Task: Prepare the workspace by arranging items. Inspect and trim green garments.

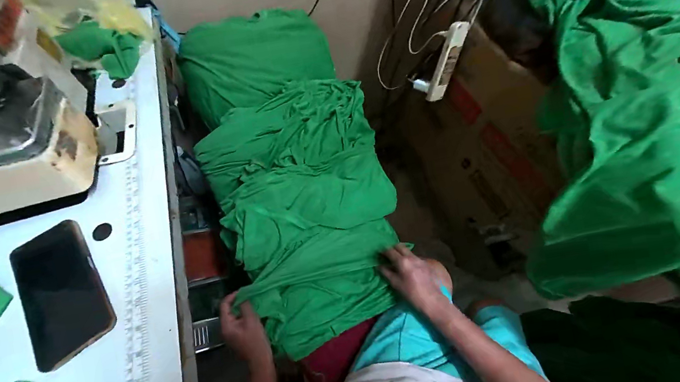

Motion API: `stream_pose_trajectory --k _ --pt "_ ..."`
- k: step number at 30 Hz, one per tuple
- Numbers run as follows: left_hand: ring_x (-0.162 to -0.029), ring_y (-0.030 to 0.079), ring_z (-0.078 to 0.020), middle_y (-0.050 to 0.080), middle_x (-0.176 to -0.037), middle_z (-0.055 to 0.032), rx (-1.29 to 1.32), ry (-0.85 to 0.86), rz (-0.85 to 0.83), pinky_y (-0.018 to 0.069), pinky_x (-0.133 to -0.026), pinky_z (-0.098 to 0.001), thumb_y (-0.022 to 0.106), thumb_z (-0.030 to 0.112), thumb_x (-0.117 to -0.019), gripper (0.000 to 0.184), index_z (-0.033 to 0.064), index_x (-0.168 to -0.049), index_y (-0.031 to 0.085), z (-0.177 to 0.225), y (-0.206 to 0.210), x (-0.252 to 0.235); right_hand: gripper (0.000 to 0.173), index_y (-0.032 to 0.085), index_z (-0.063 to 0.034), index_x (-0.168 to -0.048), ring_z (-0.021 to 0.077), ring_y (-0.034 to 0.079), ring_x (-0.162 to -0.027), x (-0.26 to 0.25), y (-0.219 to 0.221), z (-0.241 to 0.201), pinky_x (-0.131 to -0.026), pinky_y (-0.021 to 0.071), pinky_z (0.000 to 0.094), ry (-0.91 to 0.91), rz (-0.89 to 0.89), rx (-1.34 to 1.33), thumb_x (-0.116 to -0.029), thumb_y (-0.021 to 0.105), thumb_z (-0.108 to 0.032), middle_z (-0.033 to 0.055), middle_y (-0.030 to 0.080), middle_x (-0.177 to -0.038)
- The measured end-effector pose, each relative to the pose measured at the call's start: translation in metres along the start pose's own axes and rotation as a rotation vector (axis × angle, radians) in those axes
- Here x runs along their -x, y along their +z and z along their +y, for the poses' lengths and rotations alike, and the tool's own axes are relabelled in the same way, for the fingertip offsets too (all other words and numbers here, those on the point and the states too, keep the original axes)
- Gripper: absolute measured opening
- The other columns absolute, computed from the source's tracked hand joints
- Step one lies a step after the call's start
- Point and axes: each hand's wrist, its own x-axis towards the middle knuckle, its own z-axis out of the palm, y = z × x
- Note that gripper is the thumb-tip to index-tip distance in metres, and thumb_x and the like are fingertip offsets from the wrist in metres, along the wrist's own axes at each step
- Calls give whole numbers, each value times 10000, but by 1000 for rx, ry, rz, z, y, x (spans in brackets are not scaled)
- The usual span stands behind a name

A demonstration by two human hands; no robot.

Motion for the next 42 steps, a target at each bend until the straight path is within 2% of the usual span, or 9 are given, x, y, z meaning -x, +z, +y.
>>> stream_pose_trajectory --k 5,10,13,23,25,28,32,36,42 --pt "-1366 464 -446 510 -1472 -238 -338 90 -131 343 -1066 -687 620 -6 -859 468 -33 -1324 576 20 27 24 312 700 -57 -1206 388 699 -1035 4 3 38 -860 534 624 17 148 -116 -1038 552 -275 173 693 -1221" --pt "-1369 498 -359 530 -1490 -167 -512 368 -871 413 -1122 -512 633 226 -1001 490 49 -1448 542 79 104 47 336 647 -17 -1236 358 682 -1064 6 1 16 -886 553 575 -31 202 -305 -926 655 -146 197 669 -1215" --pt "-1249 603 -338 629 -1333 -173 -683 385 -1000 480 -1047 -510 502 156 -1063 300 32 -1290 655 82 142 50 551 587 -111 -1402 386 654 -1128 -6 -4 12 -929 544 585 58 70 -285 -901 764 -255 203 577 -1379" --pt "-757 655 -246 655 -870 -162 -158 401 -667 562 -720 -404 496 120 -1041 240 -52 -1127 638 98 104 32 405 619 -17 -1342 438 648 -1142 -31 -25 33 -933 516 634 158 185 -235 -975 635 -187 243 573 -1399" --pt "-957 679 -287 686 -1025 -169 -274 395 -712 556 -872 -444 539 192 -1042 282 -25 -1183 650 100 106 26 355 632 21 -1284 419 655 -1128 -29 -24 35 -933 520 605 76 255 -299 -965 606 -134 249 630 -1295" --pt "-1426 427 -375 535 -1487 -163 -389 408 -864 345 -1146 -577 676 333 -973 604 55 -1480 501 99 133 25 267 641 59 -1177 367 677 -1037 -23 -22 31 -915 547 534 -50 300 -407 -943 622 -68 238 673 -1142" --pt "-1286 593 -333 666 -1326 -174 -369 470 -933 366 -1137 -529 581 142 -1019 342 9 -1326 648 107 159 41 284 623 39 -1183 366 688 -981 -16 -26 22 -858 556 549 1 277 -409 -923 655 -71 221 682 -1103" --pt "-1039 718 -372 750 -1081 -193 -148 755 -575 532 -957 -556 622 -11 -896 242 -32 -1097 755 96 148 45 408 585 -19 -1319 407 661 -1103 -24 -34 27 -915 521 608 234 223 -372 -947 670 -164 225 648 -1257" --pt "-1215 613 -399 650 -1284 -252 -200 342 -389 460 -1044 -565 465 9 -1008 326 -60 -1270 647 55 91 5 353 620 23 -1255 416 630 -1145 -31 -16 54 -961 516 590 225 214 -447 -907 656 -23 260 616 -1275"
